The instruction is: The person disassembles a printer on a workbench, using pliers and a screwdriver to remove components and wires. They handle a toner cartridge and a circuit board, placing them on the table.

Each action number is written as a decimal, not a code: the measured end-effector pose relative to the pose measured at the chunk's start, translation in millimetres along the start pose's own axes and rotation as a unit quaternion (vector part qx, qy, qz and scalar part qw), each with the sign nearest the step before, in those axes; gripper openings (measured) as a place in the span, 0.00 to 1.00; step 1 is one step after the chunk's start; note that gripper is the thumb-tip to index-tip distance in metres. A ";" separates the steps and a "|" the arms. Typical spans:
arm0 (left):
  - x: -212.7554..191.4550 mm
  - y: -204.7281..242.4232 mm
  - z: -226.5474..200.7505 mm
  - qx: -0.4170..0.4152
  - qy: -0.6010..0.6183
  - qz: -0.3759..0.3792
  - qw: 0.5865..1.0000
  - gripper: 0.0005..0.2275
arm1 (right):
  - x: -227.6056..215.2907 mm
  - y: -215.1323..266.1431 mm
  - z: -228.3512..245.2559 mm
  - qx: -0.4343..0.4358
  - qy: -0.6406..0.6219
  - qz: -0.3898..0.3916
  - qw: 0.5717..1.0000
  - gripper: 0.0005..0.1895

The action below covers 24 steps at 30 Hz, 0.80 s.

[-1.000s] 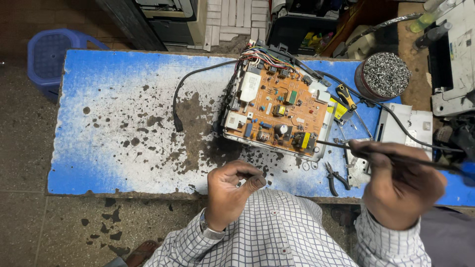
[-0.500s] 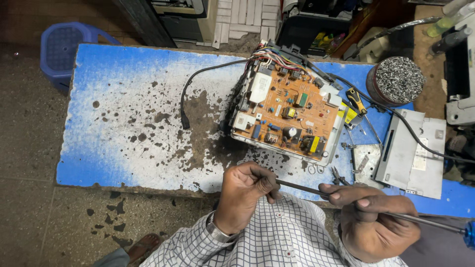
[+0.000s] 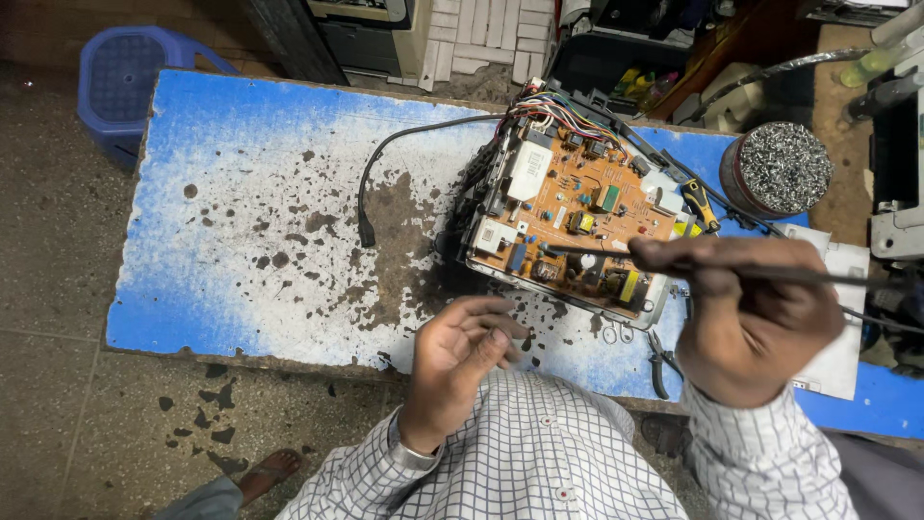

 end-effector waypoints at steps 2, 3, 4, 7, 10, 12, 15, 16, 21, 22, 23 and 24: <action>-4.7 -3.9 -5.2 0.138 -0.125 -0.025 0.982 0.11 | 11.3 -12.3 1.3 0.010 0.026 0.023 0.999 0.07; -6.1 -4.2 -9.4 0.205 -0.187 -0.039 0.960 0.09 | 15.8 -16.8 2.2 0.008 0.046 0.037 0.998 0.07; -8.3 -6.0 -13.6 0.247 -0.239 -0.068 0.937 0.10 | 19.5 -20.5 2.7 0.004 0.058 0.049 0.997 0.07; -11.8 -19.5 -30.4 0.338 -0.359 -0.119 0.862 0.14 | 28.4 -28.3 2.9 -0.015 0.076 0.079 0.994 0.06; -6.3 -29.8 -42.7 0.349 -0.384 -0.094 0.850 0.20 | 34.5 -32.4 2.2 -0.022 0.076 0.100 0.992 0.05; 1.2 -35.6 -43.1 0.319 -0.354 -0.069 0.876 0.22 | 37.7 -33.6 1.5 -0.033 0.091 0.107 0.990 0.05; 3.7 -38.3 -42.5 0.323 -0.367 -0.095 0.867 0.20 | 40.1 -33.6 2.2 -0.051 0.125 0.138 0.981 0.05; 3.1 -39.1 -41.2 0.320 -0.357 -0.101 0.872 0.18 | 41.4 -34.4 1.9 -0.057 0.137 0.152 0.977 0.05; 0.0 -43.9 -34.7 0.322 -0.345 -0.124 0.873 0.13 | 51.4 -45.5 -1.2 -0.050 0.161 0.165 0.972 0.08; 0.1 -44.9 -34.0 0.324 -0.343 -0.126 0.873 0.13 | 53.7 -48.4 -1.2 -0.048 0.188 0.172 0.966 0.08; 0.0 -45.8 -33.4 0.327 -0.341 -0.127 0.872 0.13 | 55.3 -48.2 1.7 -0.044 0.135 0.166 0.976 0.07; -0.7 -45.3 -32.8 0.328 -0.339 -0.131 0.872 0.13 | 56.7 -46.3 5.0 -0.038 0.079 0.163 0.983 0.08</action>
Point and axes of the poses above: each hand's wrist, its own y-axis away from the middle knuckle, its own x-axis out of the palm, z = x × y, the point moved 3 cm from there along -y, towards the middle knuckle, and after that the axes turned 8 degrees about -z, right-handed, at the moved point
